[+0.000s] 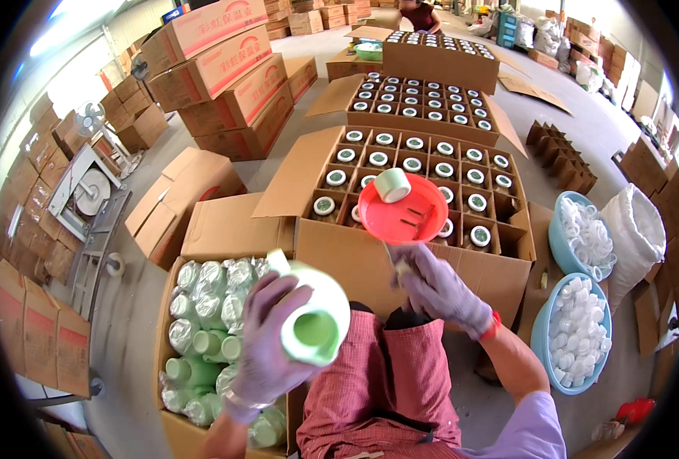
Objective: The person assembles light green kettles by inserting a metal filter and a black rubber seal into the opening, then placing a lid on top. The person handles the kettles one at a time, placing finished units into a cardboard box.
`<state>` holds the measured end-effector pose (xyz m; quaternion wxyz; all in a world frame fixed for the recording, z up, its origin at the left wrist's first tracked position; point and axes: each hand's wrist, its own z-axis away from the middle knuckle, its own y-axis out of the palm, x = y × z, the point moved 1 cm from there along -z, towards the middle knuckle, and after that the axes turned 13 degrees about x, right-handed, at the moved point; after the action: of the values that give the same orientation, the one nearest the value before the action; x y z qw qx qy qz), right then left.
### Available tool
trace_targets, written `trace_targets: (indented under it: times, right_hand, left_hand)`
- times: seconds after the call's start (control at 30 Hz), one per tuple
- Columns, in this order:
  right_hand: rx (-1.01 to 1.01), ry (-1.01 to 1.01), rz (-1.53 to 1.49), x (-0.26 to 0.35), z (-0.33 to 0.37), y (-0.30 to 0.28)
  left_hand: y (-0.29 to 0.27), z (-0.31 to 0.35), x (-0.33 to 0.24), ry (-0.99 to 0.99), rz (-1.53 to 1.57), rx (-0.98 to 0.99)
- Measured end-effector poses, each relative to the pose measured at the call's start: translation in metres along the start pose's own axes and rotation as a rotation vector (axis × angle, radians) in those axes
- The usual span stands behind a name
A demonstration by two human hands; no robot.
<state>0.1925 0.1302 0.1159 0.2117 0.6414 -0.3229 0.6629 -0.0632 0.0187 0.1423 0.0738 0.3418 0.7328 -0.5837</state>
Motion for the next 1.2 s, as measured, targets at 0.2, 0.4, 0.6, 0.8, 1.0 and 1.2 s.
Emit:
trace_targets:
  times: [0.2,0.4,0.6,0.8,1.0,1.2]
  right_hand:
    - [0.062,-0.249,0.720,-0.011,0.041,0.029]
    - [-0.003,-0.167,1.416,0.001,0.035,0.042]
    - [-0.028,0.168,1.555,0.005,0.033,0.061]
    - [0.071,0.024,1.026,-0.024,0.032,0.058]
    - [0.362,0.245,0.218,-0.036,0.017,0.053]
    - [0.528,0.410,-0.420,-0.012,0.021,0.058]
  left_hand:
    - [0.055,-0.020,0.005,0.020,-0.306,-0.134]
    - [0.069,-0.024,-0.006,0.013,-0.441,-0.119]
    - [0.078,-0.023,-0.005,0.047,-0.613,-0.181]
    - [0.093,-0.015,0.014,0.113,-0.654,-0.329]
    - [0.099,-0.009,0.021,0.156,-0.628,-0.378]
    - [0.108,-0.012,0.023,0.181,-0.466,-0.487]
